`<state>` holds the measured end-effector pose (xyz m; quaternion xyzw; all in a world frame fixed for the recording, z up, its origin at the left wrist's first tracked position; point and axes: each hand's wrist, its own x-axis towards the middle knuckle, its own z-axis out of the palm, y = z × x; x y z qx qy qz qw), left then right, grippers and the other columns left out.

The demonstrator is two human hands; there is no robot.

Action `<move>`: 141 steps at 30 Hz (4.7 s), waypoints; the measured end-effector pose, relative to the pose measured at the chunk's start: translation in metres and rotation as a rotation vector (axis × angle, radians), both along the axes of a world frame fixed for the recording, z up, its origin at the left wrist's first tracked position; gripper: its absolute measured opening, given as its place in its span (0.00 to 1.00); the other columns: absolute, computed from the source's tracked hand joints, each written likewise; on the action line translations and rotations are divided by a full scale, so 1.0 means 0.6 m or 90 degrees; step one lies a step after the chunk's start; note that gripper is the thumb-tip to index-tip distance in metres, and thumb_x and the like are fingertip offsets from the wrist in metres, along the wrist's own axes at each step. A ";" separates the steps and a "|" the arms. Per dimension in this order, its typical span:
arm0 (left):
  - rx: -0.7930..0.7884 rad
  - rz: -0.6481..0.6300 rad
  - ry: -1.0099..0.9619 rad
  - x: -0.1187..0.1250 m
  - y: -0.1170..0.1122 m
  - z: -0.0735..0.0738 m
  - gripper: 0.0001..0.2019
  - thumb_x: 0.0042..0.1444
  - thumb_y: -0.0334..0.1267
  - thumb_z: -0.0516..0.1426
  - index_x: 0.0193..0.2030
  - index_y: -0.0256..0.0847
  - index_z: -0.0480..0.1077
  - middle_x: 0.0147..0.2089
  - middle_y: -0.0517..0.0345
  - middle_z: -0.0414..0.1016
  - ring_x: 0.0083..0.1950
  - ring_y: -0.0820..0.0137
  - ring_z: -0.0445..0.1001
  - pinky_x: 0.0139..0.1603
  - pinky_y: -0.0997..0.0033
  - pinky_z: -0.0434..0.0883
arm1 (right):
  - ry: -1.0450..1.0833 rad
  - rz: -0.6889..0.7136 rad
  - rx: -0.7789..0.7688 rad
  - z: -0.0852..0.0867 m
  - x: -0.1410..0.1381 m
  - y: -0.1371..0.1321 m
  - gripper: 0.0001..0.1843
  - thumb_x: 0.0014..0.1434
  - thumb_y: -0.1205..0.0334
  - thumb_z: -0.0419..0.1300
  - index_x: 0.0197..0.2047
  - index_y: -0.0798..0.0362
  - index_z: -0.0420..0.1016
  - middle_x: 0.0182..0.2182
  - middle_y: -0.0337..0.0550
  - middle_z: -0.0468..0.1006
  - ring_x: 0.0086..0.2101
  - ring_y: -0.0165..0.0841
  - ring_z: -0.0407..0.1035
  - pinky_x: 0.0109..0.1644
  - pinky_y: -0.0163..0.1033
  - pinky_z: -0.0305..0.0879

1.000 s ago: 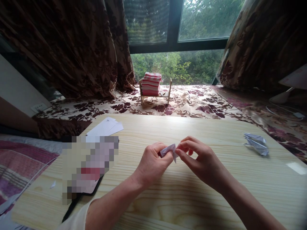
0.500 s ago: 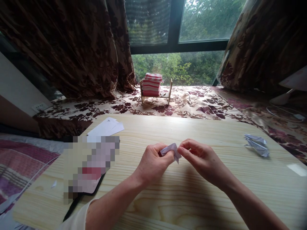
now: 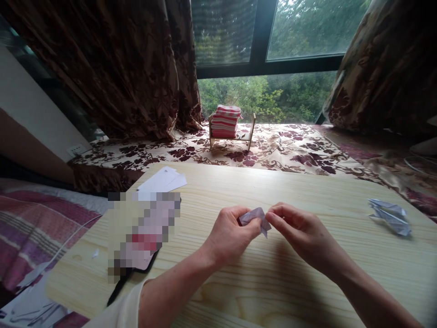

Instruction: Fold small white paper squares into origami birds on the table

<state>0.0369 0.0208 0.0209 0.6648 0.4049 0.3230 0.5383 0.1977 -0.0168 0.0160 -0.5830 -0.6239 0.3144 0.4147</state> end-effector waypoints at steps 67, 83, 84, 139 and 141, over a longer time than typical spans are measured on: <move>-0.124 0.039 -0.133 0.000 0.015 0.009 0.13 0.46 0.44 0.62 0.26 0.32 0.75 0.24 0.58 0.70 0.28 0.74 0.64 0.31 0.75 0.61 | 0.077 0.001 -0.021 -0.005 -0.016 0.003 0.20 0.57 0.46 0.54 0.27 0.55 0.72 0.24 0.39 0.70 0.27 0.31 0.63 0.31 0.35 0.59; -0.072 -0.020 -0.067 0.000 0.007 0.009 0.12 0.48 0.40 0.58 0.20 0.34 0.67 0.21 0.62 0.61 0.25 0.76 0.57 0.26 0.75 0.54 | 0.035 0.023 -0.009 -0.004 -0.015 0.000 0.16 0.61 0.53 0.51 0.29 0.53 0.69 0.27 0.40 0.71 0.30 0.32 0.65 0.34 0.35 0.60; -0.060 -0.038 -0.049 0.000 0.007 0.009 0.12 0.48 0.39 0.57 0.20 0.34 0.66 0.20 0.63 0.60 0.24 0.77 0.56 0.25 0.75 0.53 | 0.042 0.017 -0.005 -0.003 -0.014 0.000 0.15 0.60 0.53 0.52 0.30 0.54 0.70 0.27 0.40 0.72 0.30 0.32 0.65 0.35 0.35 0.60; -0.043 -0.042 -0.025 -0.009 0.021 0.014 0.08 0.48 0.36 0.57 0.23 0.34 0.72 0.21 0.62 0.66 0.24 0.77 0.59 0.24 0.77 0.56 | -0.088 -0.005 0.241 -0.006 -0.010 -0.002 0.04 0.55 0.69 0.58 0.35 0.52 0.72 0.31 0.41 0.73 0.30 0.31 0.67 0.31 0.37 0.66; -0.050 -0.048 -0.019 -0.009 0.021 0.013 0.08 0.47 0.36 0.56 0.24 0.34 0.72 0.21 0.61 0.67 0.24 0.77 0.60 0.25 0.76 0.56 | -0.105 0.004 0.262 -0.006 -0.010 -0.002 0.04 0.56 0.68 0.58 0.34 0.52 0.73 0.30 0.41 0.72 0.30 0.31 0.67 0.31 0.37 0.67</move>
